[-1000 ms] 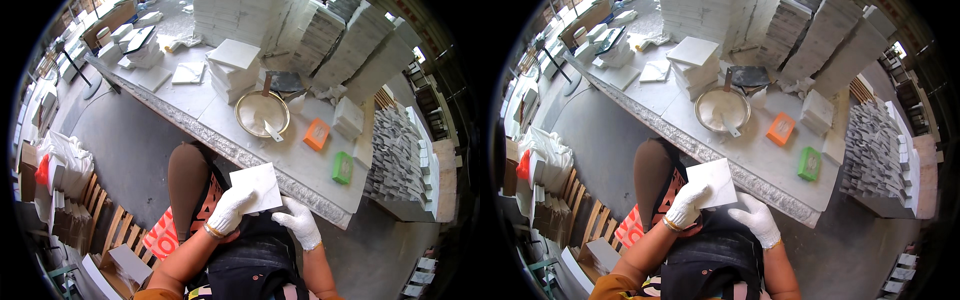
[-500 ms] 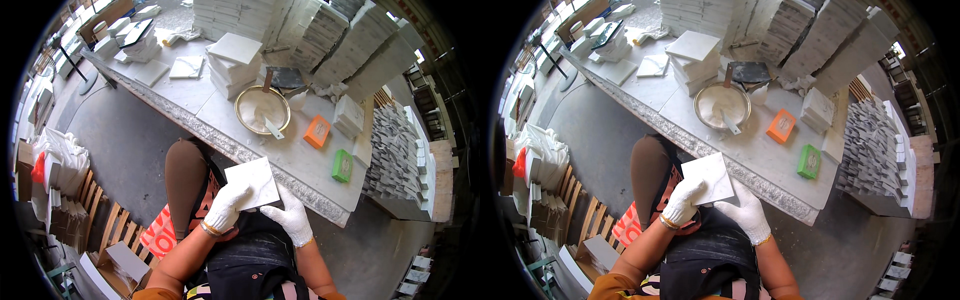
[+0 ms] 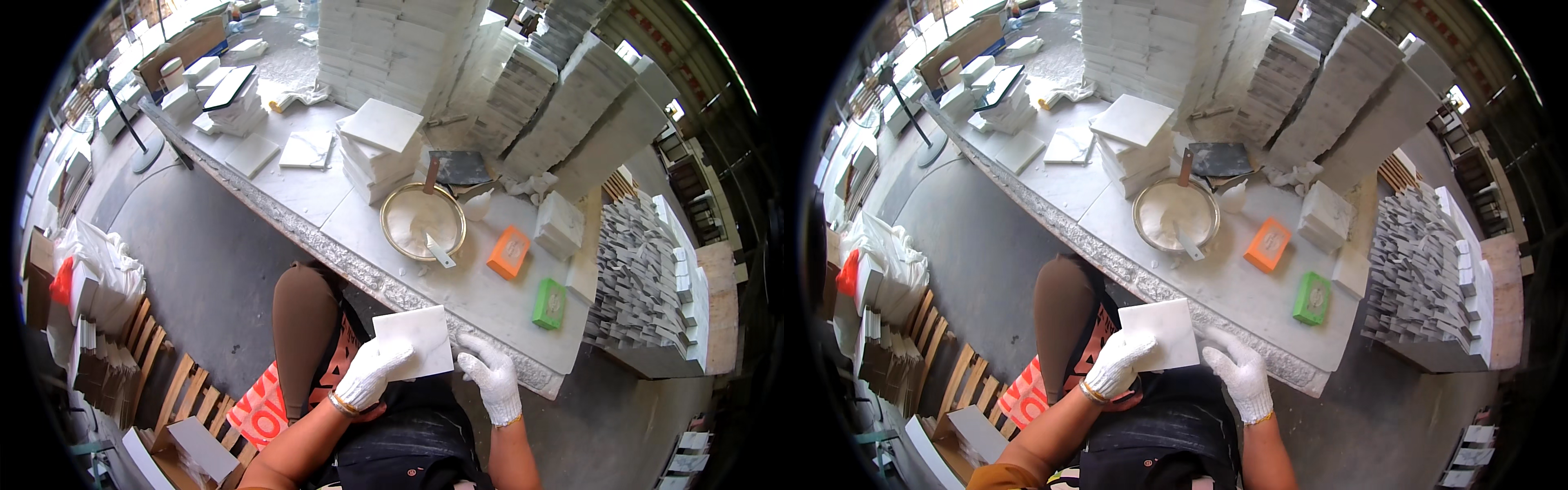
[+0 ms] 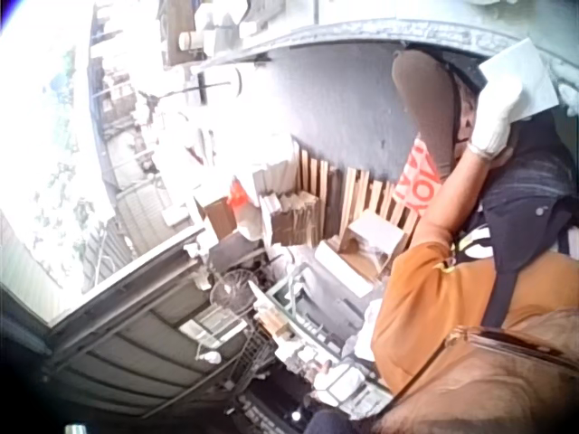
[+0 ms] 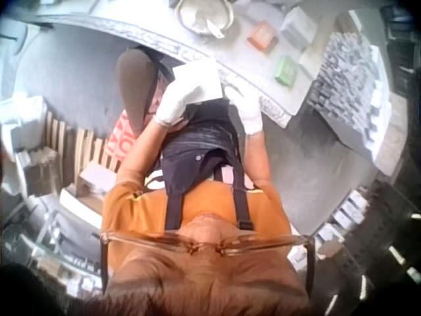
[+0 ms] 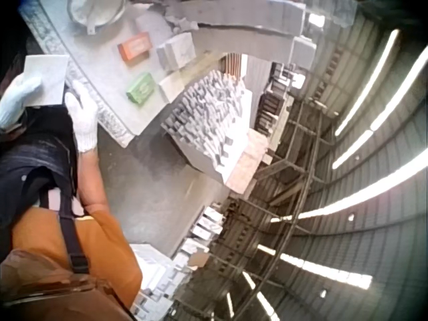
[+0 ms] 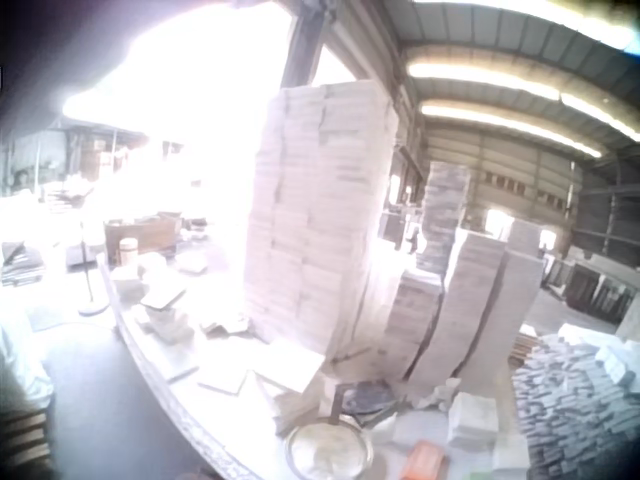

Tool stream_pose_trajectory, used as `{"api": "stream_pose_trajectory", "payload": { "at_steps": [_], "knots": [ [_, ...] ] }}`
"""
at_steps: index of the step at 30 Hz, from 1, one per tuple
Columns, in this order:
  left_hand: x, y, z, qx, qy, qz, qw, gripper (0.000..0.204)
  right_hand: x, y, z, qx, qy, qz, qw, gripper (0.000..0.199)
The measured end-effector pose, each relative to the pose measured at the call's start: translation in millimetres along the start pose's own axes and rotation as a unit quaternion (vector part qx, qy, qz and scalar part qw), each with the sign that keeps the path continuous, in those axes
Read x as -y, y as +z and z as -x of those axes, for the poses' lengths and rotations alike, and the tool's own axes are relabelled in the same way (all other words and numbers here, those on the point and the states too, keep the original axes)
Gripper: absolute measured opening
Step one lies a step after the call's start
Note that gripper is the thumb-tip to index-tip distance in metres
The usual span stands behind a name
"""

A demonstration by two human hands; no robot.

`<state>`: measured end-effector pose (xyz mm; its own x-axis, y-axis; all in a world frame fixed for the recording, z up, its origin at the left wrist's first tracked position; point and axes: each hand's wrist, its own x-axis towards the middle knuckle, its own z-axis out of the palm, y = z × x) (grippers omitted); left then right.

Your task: The person sits at a workbench and repeatedly scrapes the edges of small white square tiles with a metal scraper, then smooths the surfaces with a green sponge. The person handles the tiles one at a time, rotating them to treat different edges and faces.

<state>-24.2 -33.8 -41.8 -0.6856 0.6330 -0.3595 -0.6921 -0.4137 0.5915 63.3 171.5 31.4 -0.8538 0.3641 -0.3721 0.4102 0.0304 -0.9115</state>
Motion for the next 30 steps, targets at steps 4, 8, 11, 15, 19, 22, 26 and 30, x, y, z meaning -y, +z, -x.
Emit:
{"api": "stream_pose_trajectory", "payload": {
  "at_steps": [4, 8, 11, 15, 19, 22, 26, 30],
  "knots": [
    [3.0, -1.8, -1.5, 0.010, -0.010, -0.013, 1.000, 0.053, 3.3, 4.9, 3.1, 0.018, 0.004, -0.007, 1.000, 0.040],
    [5.0, -4.1, -1.9, 0.013, -0.015, -0.019, 1.000, 0.054, 2.6, 8.5, 2.7, 0.036, -0.034, -0.001, 0.999, 0.039],
    [2.9, -1.9, -0.8, 0.016, -0.013, -0.027, 0.999, 0.055, -3.7, 6.5, 1.1, 0.042, -0.056, 0.027, 0.997, 0.036],
    [0.7, -0.8, -0.1, 0.017, -0.014, -0.043, 0.999, 0.055, -2.5, 5.9, 0.2, 0.032, -0.053, 0.061, 0.996, 0.033],
    [-0.8, -1.6, -1.0, 0.022, -0.014, -0.030, 0.999, 0.056, -0.8, 5.8, -2.0, 0.030, -0.030, 0.072, 0.996, 0.031],
    [-1.5, -2.7, -2.4, 0.016, -0.010, -0.033, 0.999, 0.057, 2.9, 8.0, -4.4, 0.028, -0.028, 0.083, 0.996, 0.031],
    [-1.8, -8.5, -7.7, 0.016, -0.020, -0.024, 0.999, 0.058, 9.3, 10.8, -9.8, 0.034, -0.024, 0.089, 0.995, 0.030],
    [-8.4, -12.2, -17.5, 0.012, -0.012, -0.009, 1.000, 0.053, 16.7, 9.0, -27.7, 0.004, -0.106, 0.126, 0.986, 0.028]
  ]
}}
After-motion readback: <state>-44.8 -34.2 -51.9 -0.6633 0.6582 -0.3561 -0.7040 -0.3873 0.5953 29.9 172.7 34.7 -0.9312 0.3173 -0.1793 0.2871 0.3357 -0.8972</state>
